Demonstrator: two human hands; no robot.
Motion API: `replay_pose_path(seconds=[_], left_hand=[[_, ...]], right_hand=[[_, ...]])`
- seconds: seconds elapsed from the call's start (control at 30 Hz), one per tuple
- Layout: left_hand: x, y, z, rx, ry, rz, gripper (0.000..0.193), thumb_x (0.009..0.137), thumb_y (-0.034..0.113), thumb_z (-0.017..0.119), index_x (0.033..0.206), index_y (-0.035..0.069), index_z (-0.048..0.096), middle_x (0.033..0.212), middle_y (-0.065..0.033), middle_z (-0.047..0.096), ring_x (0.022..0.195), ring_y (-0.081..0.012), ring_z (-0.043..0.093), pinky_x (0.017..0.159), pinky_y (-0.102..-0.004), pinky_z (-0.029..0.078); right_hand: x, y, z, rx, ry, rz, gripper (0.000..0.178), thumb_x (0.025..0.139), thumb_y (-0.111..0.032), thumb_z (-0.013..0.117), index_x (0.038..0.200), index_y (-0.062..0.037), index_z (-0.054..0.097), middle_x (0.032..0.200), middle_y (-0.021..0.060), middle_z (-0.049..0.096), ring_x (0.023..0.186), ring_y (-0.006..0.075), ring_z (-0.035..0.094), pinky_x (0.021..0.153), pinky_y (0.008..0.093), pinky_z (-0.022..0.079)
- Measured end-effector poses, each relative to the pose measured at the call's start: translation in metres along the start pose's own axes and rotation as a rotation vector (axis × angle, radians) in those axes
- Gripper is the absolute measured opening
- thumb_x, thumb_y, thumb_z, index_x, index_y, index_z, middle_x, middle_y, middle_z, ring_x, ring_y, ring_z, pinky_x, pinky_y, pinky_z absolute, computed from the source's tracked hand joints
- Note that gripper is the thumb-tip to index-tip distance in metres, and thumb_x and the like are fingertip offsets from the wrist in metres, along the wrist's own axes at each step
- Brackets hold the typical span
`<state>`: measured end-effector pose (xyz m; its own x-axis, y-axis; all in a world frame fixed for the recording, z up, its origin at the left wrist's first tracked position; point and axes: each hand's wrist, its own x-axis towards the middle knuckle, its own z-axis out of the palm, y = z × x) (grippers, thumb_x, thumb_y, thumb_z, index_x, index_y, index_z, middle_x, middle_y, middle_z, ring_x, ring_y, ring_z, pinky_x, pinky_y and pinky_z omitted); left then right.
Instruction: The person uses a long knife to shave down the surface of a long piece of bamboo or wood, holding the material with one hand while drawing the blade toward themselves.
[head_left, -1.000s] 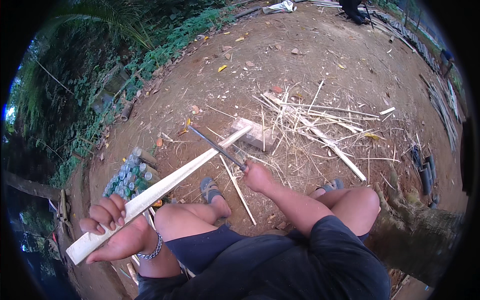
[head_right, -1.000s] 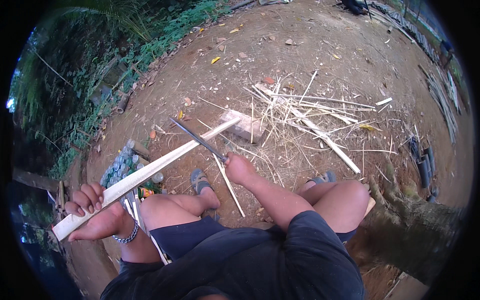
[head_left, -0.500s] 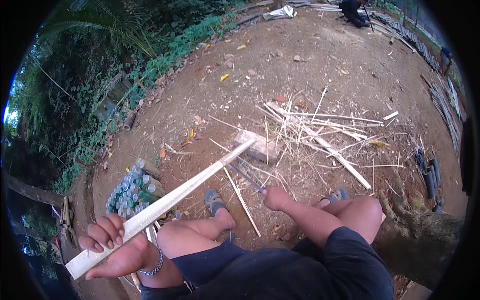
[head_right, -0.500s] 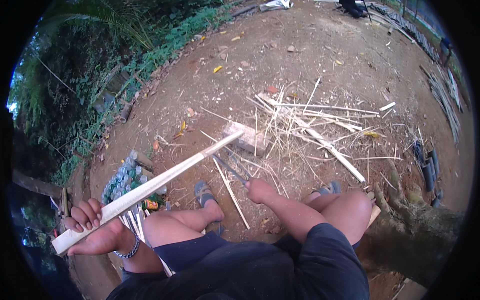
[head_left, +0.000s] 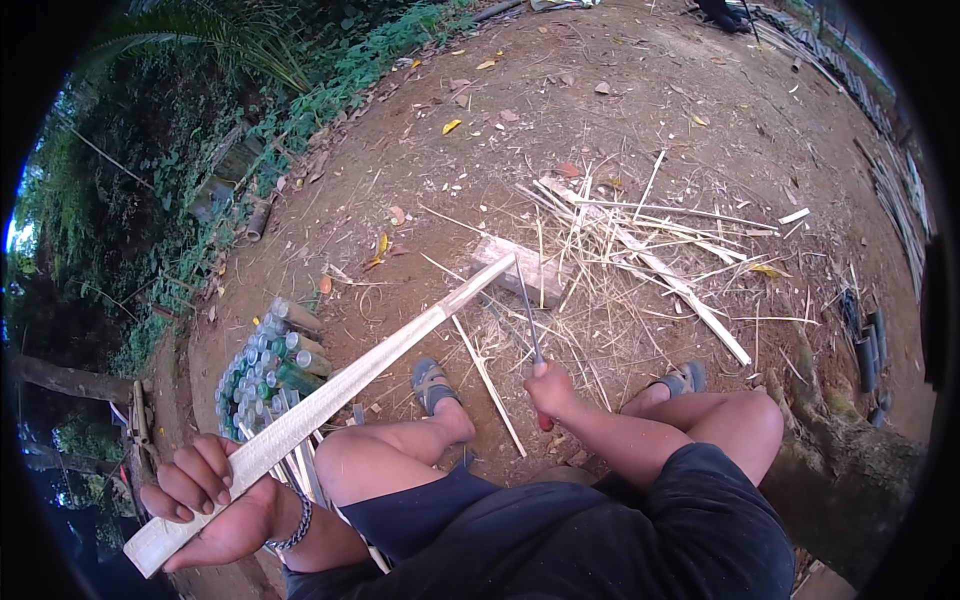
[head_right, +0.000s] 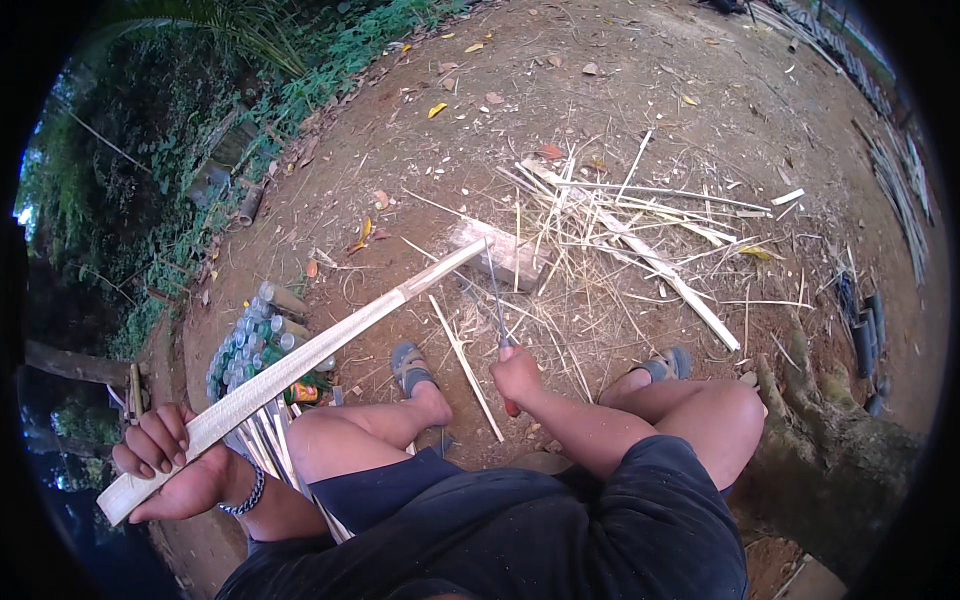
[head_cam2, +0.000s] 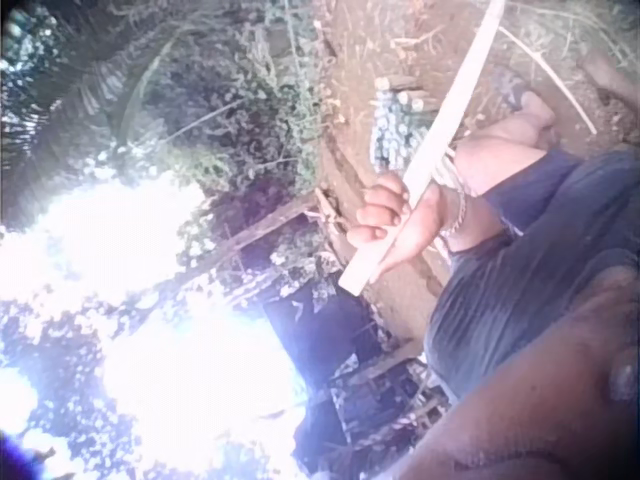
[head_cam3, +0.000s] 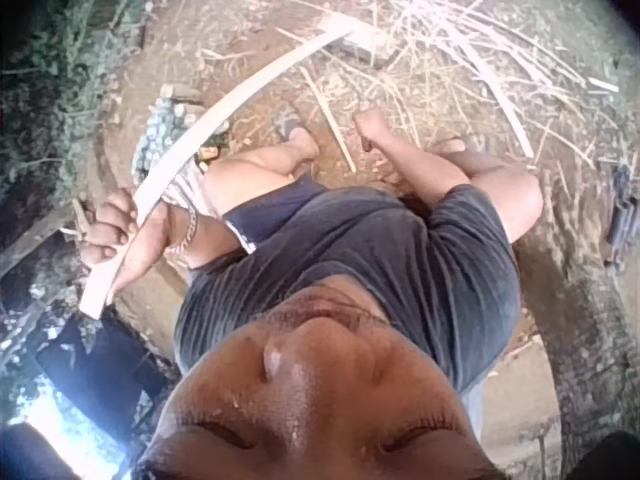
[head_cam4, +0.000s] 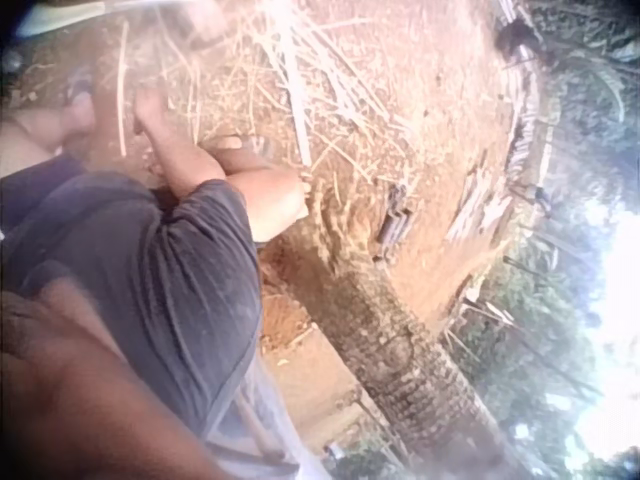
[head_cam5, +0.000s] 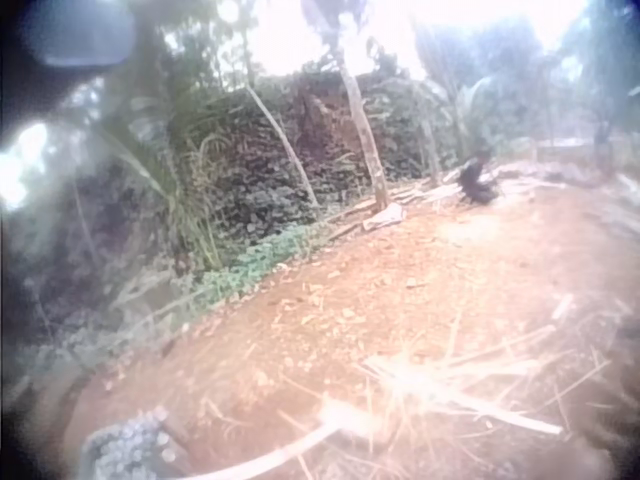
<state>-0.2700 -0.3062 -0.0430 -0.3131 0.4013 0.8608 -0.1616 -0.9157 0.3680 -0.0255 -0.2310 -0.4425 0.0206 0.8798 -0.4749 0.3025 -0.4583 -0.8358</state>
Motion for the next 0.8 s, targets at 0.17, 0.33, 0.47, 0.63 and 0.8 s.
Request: replay_pose_path(seconds=[0.17, 0.33, 0.47, 0.63, 0.8], left_hand=[[-0.011, -0.001, 0.008, -0.024, 0.027, -0.005, 0.058, 0.076, 0.064, 0.068, 0.072, 0.016, 0.034, 0.058, 0.0052, 0.032, 0.047, -0.0060, 0.029, 0.049, -0.0229, 0.023], [-0.014, 0.006, 0.017, -0.004, 0.026, 0.003, 0.059, 0.075, 0.065, 0.068, 0.073, 0.016, 0.035, 0.058, 0.0051, 0.033, 0.048, -0.0062, 0.030, 0.049, -0.0228, 0.024], [-0.017, -0.001, 0.026, -0.020, -0.044, 0.022, 0.056, 0.081, 0.064, 0.062, 0.076, 0.015, 0.034, 0.059, 0.0040, 0.034, 0.047, -0.0066, 0.032, 0.048, -0.0234, 0.024], [-0.022, 0.009, 0.024, -0.036, -0.047, 0.010, 0.056, 0.082, 0.065, 0.059, 0.076, 0.015, 0.034, 0.058, 0.0043, 0.032, 0.047, -0.0067, 0.030, 0.048, -0.0237, 0.023], [-0.020, 0.004, 0.022, -0.019, -0.046, 0.047, 0.057, 0.083, 0.065, 0.059, 0.076, 0.015, 0.034, 0.058, 0.0039, 0.032, 0.047, -0.0069, 0.029, 0.048, -0.0234, 0.023]], right_hand=[[-0.071, -0.133, -0.036, -0.193, -0.085, -0.454, 0.026, 0.081, -0.017, 0.061, 0.103, -0.0037, 0.054, 0.080, 0.0209, 0.064, 0.076, 0.0390, 0.065, 0.069, 0.0462, 0.051], [-0.136, -0.181, -0.024, -0.282, -0.280, -0.763, 0.023, 0.081, -0.017, 0.061, 0.100, -0.0055, 0.054, 0.079, 0.0205, 0.064, 0.075, 0.0411, 0.064, 0.067, 0.0489, 0.051], [-0.070, -0.128, -0.023, -0.390, -0.126, -0.425, 0.029, 0.085, -0.020, 0.057, 0.106, -0.0009, 0.055, 0.087, 0.0218, 0.066, 0.083, 0.0392, 0.065, 0.073, 0.0479, 0.052], [-0.060, -0.102, -0.033, -0.351, -0.098, -0.400, 0.028, 0.082, -0.017, 0.060, 0.104, -0.0002, 0.056, 0.084, 0.0230, 0.065, 0.081, 0.0416, 0.064, 0.073, 0.0489, 0.051], [-0.098, -0.146, -0.015, -0.354, -0.230, -0.684, 0.030, 0.082, -0.020, 0.061, 0.107, -0.0034, 0.055, 0.080, 0.0204, 0.065, 0.075, 0.0384, 0.066, 0.068, 0.0489, 0.052]])
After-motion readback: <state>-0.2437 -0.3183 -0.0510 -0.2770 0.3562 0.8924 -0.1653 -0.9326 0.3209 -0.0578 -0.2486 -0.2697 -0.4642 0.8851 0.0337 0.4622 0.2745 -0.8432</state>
